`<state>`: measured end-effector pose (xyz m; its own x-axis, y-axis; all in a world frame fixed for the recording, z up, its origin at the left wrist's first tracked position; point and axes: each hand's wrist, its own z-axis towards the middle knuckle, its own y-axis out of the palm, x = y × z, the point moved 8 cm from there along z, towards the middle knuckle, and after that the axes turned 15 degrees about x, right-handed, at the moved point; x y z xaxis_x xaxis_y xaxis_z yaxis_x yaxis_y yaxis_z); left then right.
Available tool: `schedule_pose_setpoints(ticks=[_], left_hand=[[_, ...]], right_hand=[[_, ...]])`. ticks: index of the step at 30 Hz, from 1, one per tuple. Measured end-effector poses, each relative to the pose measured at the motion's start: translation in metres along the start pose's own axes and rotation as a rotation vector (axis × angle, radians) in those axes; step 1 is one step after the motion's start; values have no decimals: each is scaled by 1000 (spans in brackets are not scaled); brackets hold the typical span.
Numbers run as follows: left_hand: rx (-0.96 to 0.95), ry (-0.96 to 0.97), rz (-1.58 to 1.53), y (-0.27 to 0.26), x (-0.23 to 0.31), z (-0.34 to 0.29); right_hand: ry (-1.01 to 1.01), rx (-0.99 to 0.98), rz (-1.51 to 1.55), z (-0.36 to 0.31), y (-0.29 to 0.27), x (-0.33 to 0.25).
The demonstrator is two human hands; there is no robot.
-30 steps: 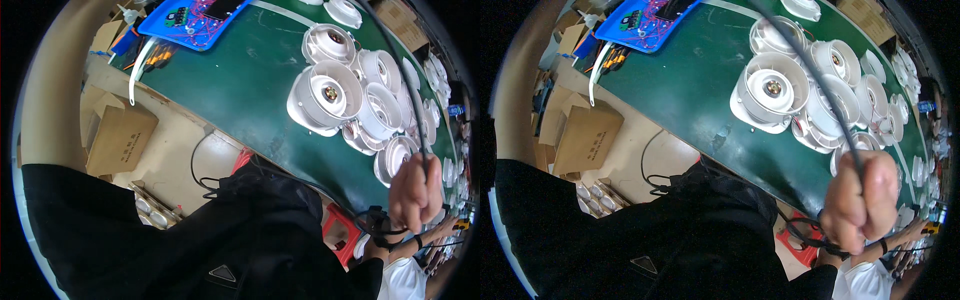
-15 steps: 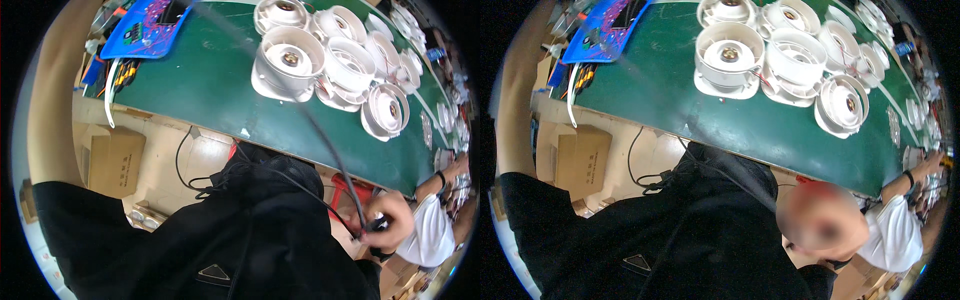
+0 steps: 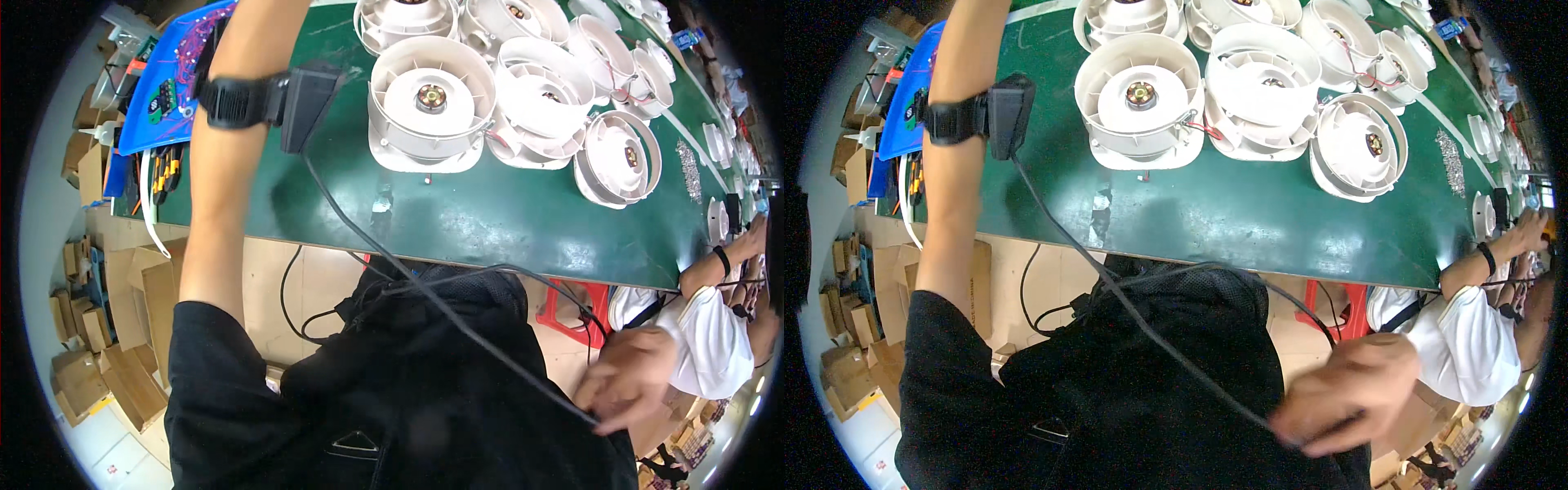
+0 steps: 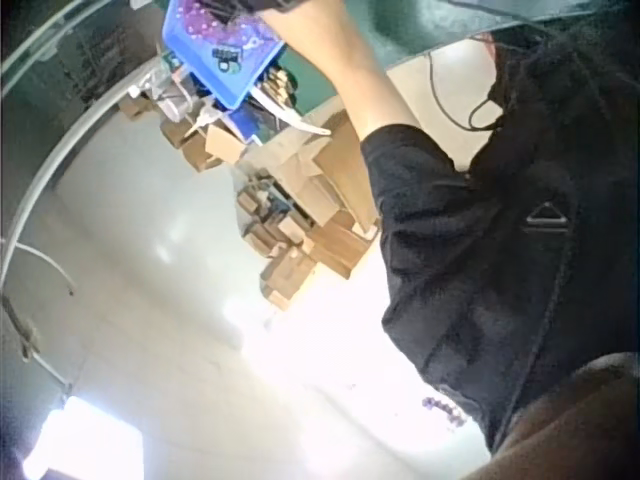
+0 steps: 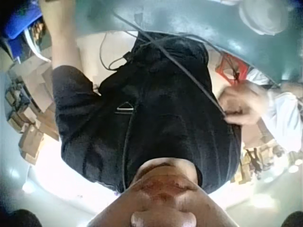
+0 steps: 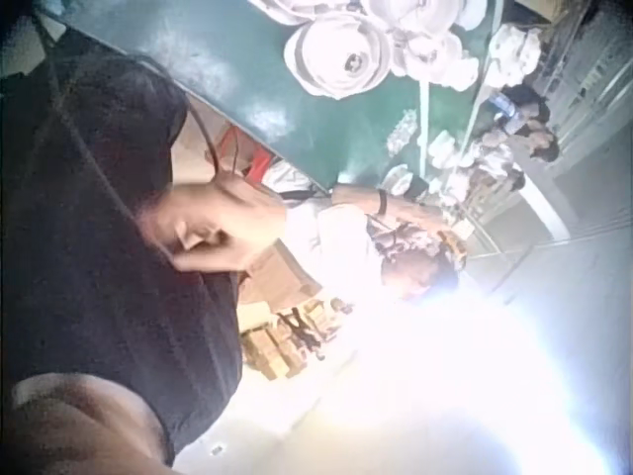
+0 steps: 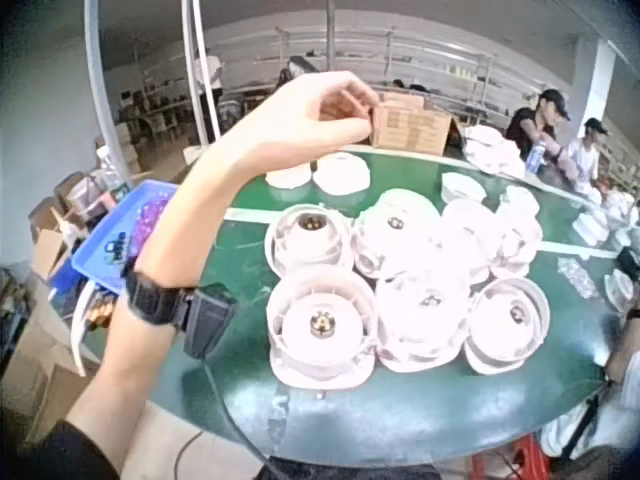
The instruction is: The person assembles white plastic light fixture housings on a green workbench. They pick up circular plastic frames and base units, fit them together, and route red and black wires through the center. The person handles multiple units sequentially, inspecting the fit and alignment of the components.
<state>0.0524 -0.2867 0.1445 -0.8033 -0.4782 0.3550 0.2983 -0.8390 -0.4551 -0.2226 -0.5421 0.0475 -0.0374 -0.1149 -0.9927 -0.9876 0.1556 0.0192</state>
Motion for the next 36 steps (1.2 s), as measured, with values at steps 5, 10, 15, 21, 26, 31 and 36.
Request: schedule_pose_setpoints(ticks=[5, 10, 15, 21, 26, 31, 36], left_hand=[[-126, -131, -163, -13, -11, -50], [-567, -444, -276, 14, -22, -81], [-748, -558, -182, 23, -31, -117], [-816, -213, 141, 43, -11, -115], [-758, -267, 77, 41, -26, -120], [-940, -422, 193, 33, -22, -114], [-746, -436, -24, -8, -22, -103]], right_hand=[[450, 391, -8, 25, 3, 115], [120, 681, -791, 48, -32, 52], [-260, 500, -805, 97, -78, -31], [-477, 689, -1022, 140, -131, -110], [-410, 835, -976, 153, -151, -128], [-435, 983, -792, 167, -180, -102], [-431, 944, -745, 174, -188, -98]])
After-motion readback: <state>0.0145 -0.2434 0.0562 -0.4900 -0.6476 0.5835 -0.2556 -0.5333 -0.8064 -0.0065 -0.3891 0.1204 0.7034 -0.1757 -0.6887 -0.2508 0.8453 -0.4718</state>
